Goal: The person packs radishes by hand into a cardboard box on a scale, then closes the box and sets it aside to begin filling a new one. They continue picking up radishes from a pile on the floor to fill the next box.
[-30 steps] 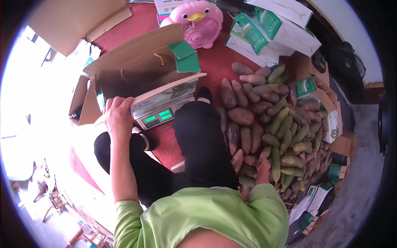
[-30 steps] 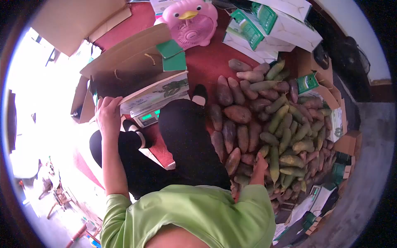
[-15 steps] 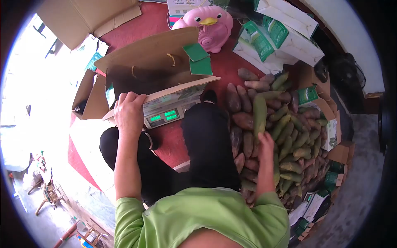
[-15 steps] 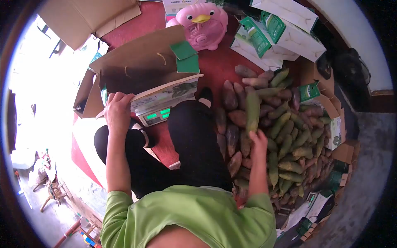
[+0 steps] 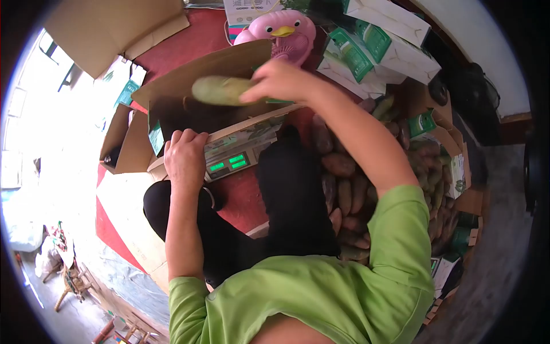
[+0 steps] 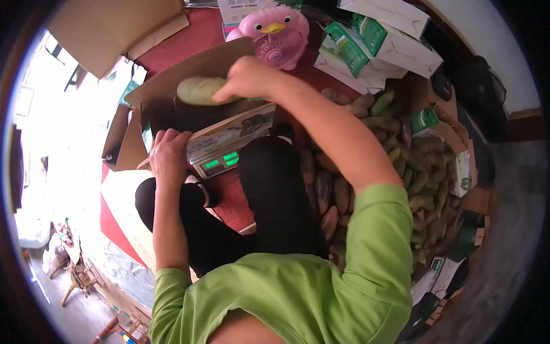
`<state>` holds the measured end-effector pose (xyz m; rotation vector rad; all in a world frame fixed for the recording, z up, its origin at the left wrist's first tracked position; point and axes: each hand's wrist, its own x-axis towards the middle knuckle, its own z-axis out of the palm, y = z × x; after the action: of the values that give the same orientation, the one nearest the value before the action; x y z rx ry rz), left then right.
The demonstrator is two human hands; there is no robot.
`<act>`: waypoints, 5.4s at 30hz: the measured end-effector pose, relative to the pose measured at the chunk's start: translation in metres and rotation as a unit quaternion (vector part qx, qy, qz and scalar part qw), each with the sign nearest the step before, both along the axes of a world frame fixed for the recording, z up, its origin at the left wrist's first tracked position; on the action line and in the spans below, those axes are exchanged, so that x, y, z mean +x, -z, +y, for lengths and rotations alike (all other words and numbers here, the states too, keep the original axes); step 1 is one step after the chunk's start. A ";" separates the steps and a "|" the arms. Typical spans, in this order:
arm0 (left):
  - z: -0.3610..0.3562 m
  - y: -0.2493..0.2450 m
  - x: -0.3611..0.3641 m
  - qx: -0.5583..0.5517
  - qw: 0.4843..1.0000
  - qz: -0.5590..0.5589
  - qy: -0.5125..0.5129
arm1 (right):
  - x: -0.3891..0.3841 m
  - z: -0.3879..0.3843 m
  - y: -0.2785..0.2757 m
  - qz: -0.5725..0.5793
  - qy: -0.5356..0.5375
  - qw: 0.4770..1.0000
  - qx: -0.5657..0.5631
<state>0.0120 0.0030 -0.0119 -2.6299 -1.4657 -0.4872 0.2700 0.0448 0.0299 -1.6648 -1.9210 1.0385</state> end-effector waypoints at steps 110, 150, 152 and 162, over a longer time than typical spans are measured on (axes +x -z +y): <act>-0.001 -0.002 0.006 -0.043 0.999 0.008 0.001 | -0.113 0.034 0.053 -0.176 -0.053 0.977 0.108; -0.003 0.002 0.008 -0.012 1.000 -0.008 0.014 | 0.143 -0.391 0.333 -0.111 0.761 0.614 -0.177; -0.007 -0.001 0.009 -0.035 0.999 -0.024 0.003 | 0.140 -0.384 0.332 -0.149 0.772 0.595 -0.165; -0.007 0.003 0.002 -0.021 1.000 -0.012 0.009 | 0.117 -0.349 0.303 -0.053 0.780 0.614 -0.105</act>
<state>0.0140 -0.0038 -0.0149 -2.6801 -1.4762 -0.4964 0.3874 -0.3045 -0.2733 -2.4828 0.1884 0.3040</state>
